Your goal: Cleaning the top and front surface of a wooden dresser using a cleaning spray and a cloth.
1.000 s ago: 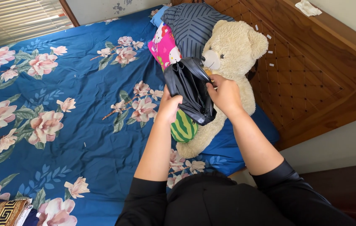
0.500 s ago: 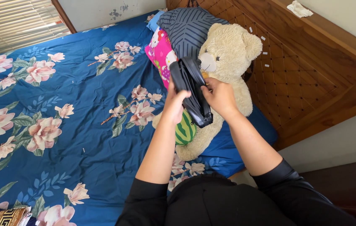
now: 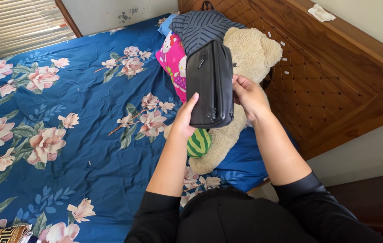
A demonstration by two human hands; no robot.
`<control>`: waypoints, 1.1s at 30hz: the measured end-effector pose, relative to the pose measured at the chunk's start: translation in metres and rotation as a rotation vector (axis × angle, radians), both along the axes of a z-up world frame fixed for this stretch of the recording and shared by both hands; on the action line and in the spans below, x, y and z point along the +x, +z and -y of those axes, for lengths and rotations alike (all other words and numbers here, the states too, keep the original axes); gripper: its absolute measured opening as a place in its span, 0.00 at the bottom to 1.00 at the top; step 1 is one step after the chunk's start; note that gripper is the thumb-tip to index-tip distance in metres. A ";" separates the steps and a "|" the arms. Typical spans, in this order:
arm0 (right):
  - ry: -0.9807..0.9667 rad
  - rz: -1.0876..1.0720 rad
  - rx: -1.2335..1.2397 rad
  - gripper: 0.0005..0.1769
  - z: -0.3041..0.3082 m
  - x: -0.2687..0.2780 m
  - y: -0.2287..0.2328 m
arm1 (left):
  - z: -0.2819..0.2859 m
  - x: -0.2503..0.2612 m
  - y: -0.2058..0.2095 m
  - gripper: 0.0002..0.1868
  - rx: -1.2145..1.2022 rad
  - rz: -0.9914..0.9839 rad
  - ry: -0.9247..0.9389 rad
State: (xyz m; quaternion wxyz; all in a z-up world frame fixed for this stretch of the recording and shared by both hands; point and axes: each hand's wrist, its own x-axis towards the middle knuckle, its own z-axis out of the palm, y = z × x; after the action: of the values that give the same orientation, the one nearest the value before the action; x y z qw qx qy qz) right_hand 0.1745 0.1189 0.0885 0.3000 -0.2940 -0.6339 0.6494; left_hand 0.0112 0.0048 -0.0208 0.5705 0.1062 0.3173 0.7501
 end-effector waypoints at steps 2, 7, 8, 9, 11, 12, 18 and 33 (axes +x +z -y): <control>0.003 0.066 0.047 0.18 0.007 -0.002 -0.001 | -0.004 -0.002 -0.006 0.34 -0.011 0.068 0.044; 0.121 0.153 0.064 0.24 0.013 0.001 -0.022 | -0.010 -0.017 -0.041 0.31 0.004 0.253 0.114; 0.178 0.107 0.122 0.25 0.010 0.003 -0.031 | -0.009 -0.020 -0.047 0.31 0.009 0.247 0.109; 0.236 0.061 0.181 0.27 0.008 0.005 -0.040 | -0.008 -0.023 -0.053 0.31 0.015 0.242 0.103; 0.132 0.177 0.361 0.23 0.015 0.006 -0.036 | -0.005 -0.020 -0.053 0.30 -0.004 0.258 0.103; 0.033 0.296 0.539 0.20 0.019 0.007 -0.035 | -0.003 -0.018 -0.054 0.30 -0.022 0.273 0.108; -0.134 0.472 0.709 0.07 0.037 0.027 -0.016 | -0.009 0.002 -0.051 0.29 -0.093 0.247 0.073; -0.683 0.565 1.038 0.03 0.010 0.141 0.014 | -0.052 0.098 -0.005 0.35 -0.183 -0.134 -0.335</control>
State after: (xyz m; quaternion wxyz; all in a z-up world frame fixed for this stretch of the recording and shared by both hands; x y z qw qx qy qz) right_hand 0.3152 0.1089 0.1021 0.4134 -0.4539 -0.7888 0.0286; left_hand 0.1094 0.0571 -0.0255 0.6721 0.1551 0.3994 0.6040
